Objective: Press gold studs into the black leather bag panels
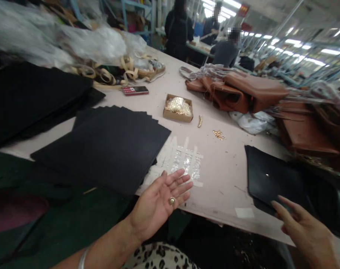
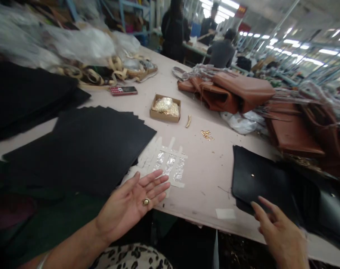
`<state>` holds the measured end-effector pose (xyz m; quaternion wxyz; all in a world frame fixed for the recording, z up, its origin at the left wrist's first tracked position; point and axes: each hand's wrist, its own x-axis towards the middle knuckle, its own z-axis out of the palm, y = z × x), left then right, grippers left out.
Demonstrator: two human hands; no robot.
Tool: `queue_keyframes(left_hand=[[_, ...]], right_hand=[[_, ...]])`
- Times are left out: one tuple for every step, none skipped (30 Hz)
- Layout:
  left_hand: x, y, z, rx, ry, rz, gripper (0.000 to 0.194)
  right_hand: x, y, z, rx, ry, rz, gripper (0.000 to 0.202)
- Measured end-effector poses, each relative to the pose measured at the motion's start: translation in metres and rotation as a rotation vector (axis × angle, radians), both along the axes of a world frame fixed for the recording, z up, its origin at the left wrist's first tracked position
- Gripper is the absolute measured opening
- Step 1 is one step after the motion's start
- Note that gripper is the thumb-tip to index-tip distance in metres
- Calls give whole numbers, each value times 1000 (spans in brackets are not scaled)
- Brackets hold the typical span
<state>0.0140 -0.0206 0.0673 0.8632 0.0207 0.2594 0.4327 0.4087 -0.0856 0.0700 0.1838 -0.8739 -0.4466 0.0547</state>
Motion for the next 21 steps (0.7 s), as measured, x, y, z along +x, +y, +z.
queue_keyframes(left_hand=[[-1,0,-1,7,-17,12,52],[-2,-1,-2,17,-31,21,53],[-2,-1,-3,29,-42,27,54],[-3,-2,-4,44,-51,32,54],[-3,-3,-5,61,-59,40,54],[-4,-4,-5,80,-64,50,53],[-4,-4,-6,98,-66,63,51],[-5,-5,-7,116,-64,78,51],[-6,-6,-8,132,-57,97,50],[-7,-7,-9,149,-45,116,50],[-8,-8,-9,170,-25,135,50],[-10,-9,-10,199,0,153,50],[-11,-10,-11,237,31,171,50],[-11,-11,-12,280,63,188,50],[-12,-12,-12,323,95,203,49],[-12,-14,-13,361,127,217,48],[-12,-14,-14,389,162,230,46],[-12,-15,-15,404,198,240,44],[-12,-15,-15,409,234,248,43],[-13,-15,-15,408,268,254,42],[-13,-15,-15,406,295,259,42]], right_hand=[[-29,3,2,36,37,135,46],[-62,5,5,114,61,303,38],[-97,9,7,203,83,494,30],[-132,13,9,259,126,685,23],[-164,18,10,280,172,836,18],[-193,22,10,279,218,959,19],[-217,26,9,280,258,1043,21],[-236,29,7,273,292,1090,22],[-250,31,4,268,317,1112,23],[-260,33,1,261,337,1113,22],[-266,34,-3,252,355,1102,22],[-269,35,-6,241,377,1082,22],[-271,35,-9,228,405,1055,22],[-272,36,-11,212,438,1022,22],[-274,37,-12,194,472,986,21],[-275,37,-11,177,500,946,21],[-277,38,-11,157,523,908,21],[-280,38,-10,135,543,874,21],[-282,39,-8,116,561,848,21],[-285,39,-7,101,581,828,21],[-287,40,-6,93,601,815,21]])
